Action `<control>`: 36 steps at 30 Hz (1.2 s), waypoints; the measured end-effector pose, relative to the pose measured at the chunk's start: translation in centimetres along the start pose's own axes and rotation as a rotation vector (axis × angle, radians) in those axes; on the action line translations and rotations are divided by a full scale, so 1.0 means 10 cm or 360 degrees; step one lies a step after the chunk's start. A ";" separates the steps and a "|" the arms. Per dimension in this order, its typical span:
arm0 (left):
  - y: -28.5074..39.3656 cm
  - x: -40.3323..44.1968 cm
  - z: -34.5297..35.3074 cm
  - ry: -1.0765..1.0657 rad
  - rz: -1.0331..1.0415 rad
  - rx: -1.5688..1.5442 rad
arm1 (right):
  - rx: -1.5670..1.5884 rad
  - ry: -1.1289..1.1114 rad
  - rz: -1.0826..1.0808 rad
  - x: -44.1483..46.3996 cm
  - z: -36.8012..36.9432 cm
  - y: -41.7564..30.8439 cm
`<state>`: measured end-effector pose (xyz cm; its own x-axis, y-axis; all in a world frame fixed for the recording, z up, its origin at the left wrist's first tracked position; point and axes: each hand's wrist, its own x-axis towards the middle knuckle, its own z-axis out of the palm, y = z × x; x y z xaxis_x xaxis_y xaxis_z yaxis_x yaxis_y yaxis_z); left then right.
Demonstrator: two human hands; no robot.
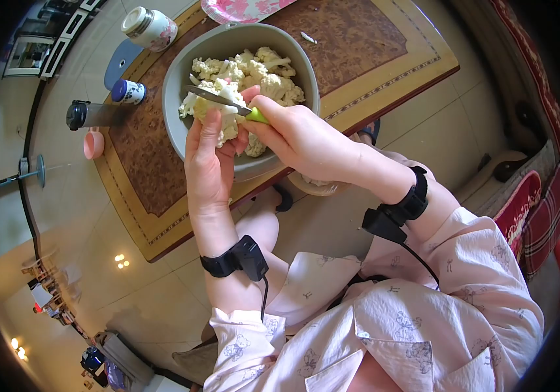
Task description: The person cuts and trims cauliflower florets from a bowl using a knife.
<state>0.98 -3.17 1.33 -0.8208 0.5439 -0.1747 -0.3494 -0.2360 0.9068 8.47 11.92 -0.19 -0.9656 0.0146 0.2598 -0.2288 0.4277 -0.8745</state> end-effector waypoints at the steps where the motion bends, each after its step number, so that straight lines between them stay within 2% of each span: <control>1: 0.02 0.00 0.01 0.0000 0.0001 -0.0001 | 0.0159 0.0030 -0.0004 0.00 0.00 -0.01; 3: 0.05 -0.01 0.03 -0.0042 -0.0037 -0.0077 | 0.0315 0.0057 -0.0006 0.00 0.00 -0.02; 5: 0.02 -0.03 -0.04 0.0004 -0.0035 -0.0050 | 0.0061 0.0192 -0.0067 0.00 -0.01 -0.02; 9: 0.03 -0.06 -0.04 -0.0038 -0.0091 0.0177 | 0.0049 0.0353 -0.0041 0.06 -0.04 -0.01; 11: 0.00 -0.07 -0.09 -0.0049 -0.0093 0.0129 | 0.0208 0.0380 0.0093 0.09 -0.06 0.00; 13: -0.02 -0.07 -0.10 -0.0066 -0.0102 0.0079 | 0.0264 0.0408 0.0079 0.11 -0.05 0.03; 15: -0.02 -0.07 -0.08 -0.0012 -0.0157 0.0129 | 0.0195 0.0567 -0.0260 0.15 -0.02 0.10; 16: -0.01 -0.08 -0.08 -0.0009 -0.0157 0.0128 | 0.0196 0.0564 -0.0260 0.14 -0.03 0.08; 18: -0.01 -0.09 -0.07 -0.0008 -0.0201 0.0168 | 0.0336 0.0351 0.0177 0.10 -0.09 0.03; 22: 0.03 -0.09 -0.06 0.0012 -0.0227 0.0189 | 0.0661 0.0462 0.0163 0.14 -0.03 0.11; 24: 0.05 -0.07 -0.14 -0.0111 -0.0335 0.0258 | 0.1065 0.0407 0.0445 0.13 -0.06 0.03; 31: 0.09 -0.08 -0.24 -0.0263 -0.0338 0.0332 | 0.1338 0.0435 0.0599 0.18 -0.30 0.06; 33: 0.05 -0.09 -0.22 -0.0013 -0.0172 0.0122 | 0.1623 0.0408 0.0684 0.18 -0.34 0.06; 34: 0.04 -0.08 -0.23 -0.0013 -0.0170 0.0123 | 0.1703 0.0347 0.0685 0.18 -0.35 0.03; 36: 0.03 -0.03 -0.26 0.0097 -0.0078 -0.0411 | 0.1897 0.0289 0.0728 0.18 -0.35 0.05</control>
<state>0.00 -5.48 0.64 -0.8229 0.5122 -0.2461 -0.4869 -0.4122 0.7701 7.08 15.32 1.32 -0.9760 0.1072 -0.1895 0.0571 -0.7138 -0.6980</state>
